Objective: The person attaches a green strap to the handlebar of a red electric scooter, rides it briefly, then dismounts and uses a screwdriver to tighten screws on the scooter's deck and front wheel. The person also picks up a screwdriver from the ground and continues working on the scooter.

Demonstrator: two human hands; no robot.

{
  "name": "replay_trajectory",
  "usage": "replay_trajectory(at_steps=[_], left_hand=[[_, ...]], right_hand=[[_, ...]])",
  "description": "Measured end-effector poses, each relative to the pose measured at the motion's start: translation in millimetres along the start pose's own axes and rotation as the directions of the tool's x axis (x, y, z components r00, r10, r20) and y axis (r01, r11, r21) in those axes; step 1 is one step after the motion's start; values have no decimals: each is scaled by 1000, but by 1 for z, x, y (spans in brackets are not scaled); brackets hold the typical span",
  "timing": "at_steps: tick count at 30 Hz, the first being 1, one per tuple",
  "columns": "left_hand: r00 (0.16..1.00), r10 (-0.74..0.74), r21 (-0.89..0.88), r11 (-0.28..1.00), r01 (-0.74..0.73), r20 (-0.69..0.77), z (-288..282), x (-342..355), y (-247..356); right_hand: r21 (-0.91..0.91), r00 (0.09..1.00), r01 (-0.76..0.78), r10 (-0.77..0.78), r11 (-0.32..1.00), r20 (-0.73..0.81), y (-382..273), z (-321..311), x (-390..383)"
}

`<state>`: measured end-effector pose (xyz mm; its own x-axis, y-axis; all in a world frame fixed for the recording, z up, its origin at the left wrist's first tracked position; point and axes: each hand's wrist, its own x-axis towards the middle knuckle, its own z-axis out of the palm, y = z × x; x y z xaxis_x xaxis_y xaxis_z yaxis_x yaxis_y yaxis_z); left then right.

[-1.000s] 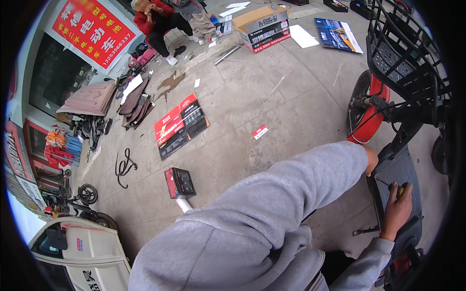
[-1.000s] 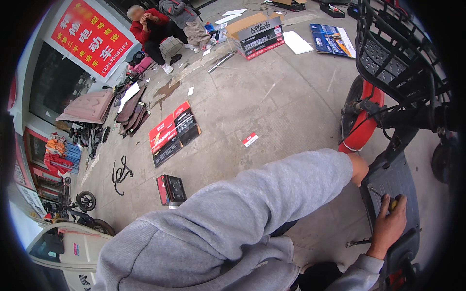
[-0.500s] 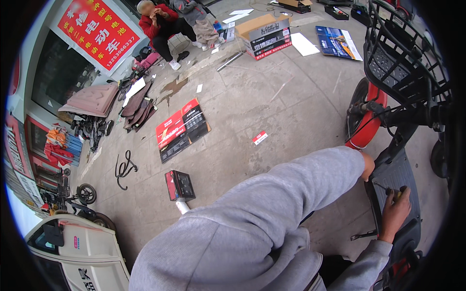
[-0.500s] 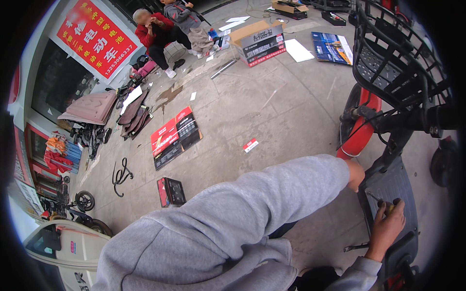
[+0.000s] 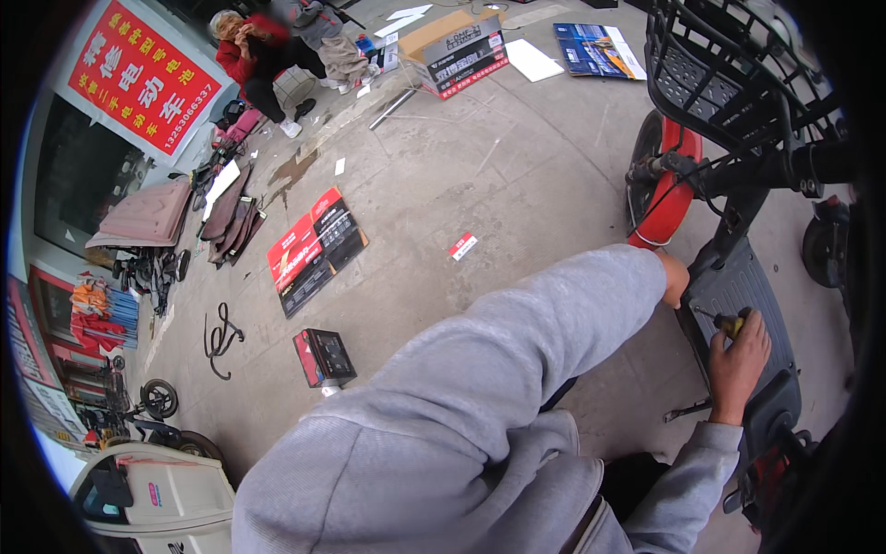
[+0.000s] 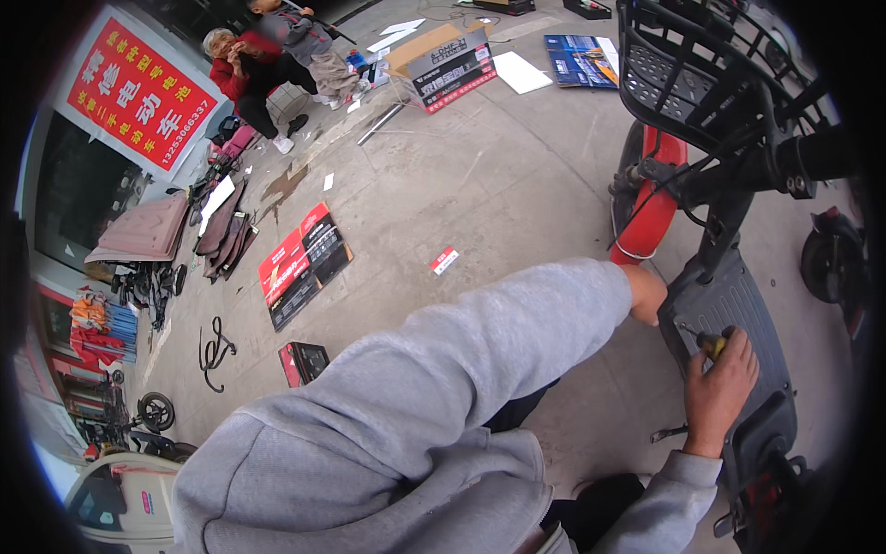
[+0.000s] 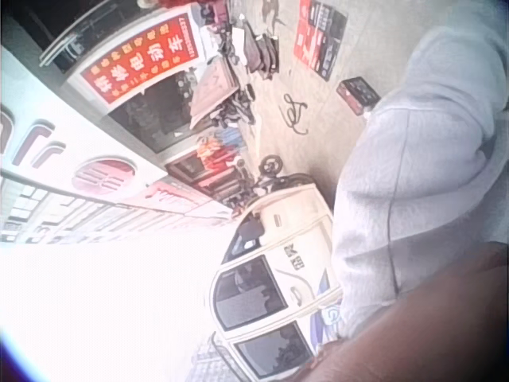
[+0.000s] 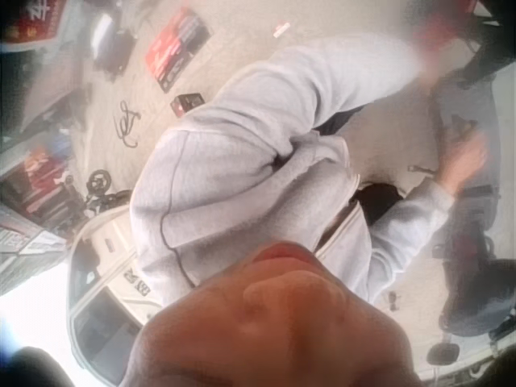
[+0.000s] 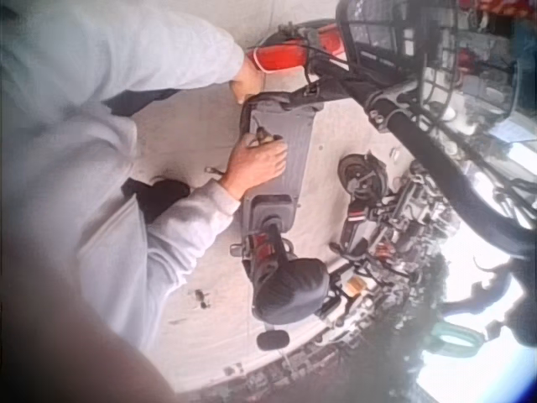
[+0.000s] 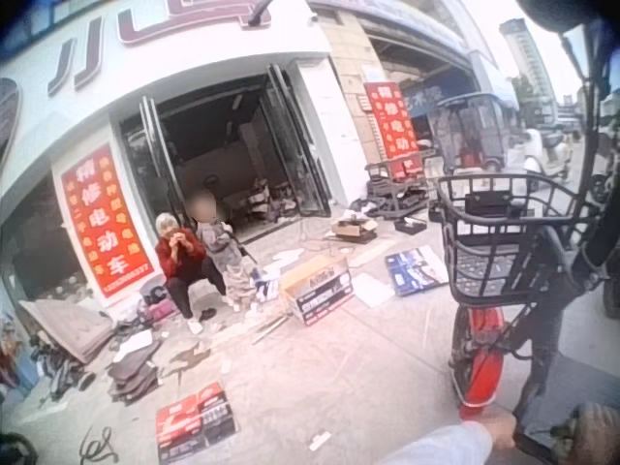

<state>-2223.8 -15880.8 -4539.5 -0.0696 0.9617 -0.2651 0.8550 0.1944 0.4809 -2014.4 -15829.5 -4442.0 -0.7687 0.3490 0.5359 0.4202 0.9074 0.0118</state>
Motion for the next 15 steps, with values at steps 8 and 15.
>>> replay_trajectory(at_steps=[8, 15], left_hand=[[974, -122, 109, 989, 102, 191, -16, 5, -42], [970, -152, 200, 973, 113, 192, 11, 5, -45]], right_hand=[[26, 999, -50, 50, 998, -10, 3, 63, 15], [-43, 885, -407, 406, 912, 227, -12, 79, 3]])
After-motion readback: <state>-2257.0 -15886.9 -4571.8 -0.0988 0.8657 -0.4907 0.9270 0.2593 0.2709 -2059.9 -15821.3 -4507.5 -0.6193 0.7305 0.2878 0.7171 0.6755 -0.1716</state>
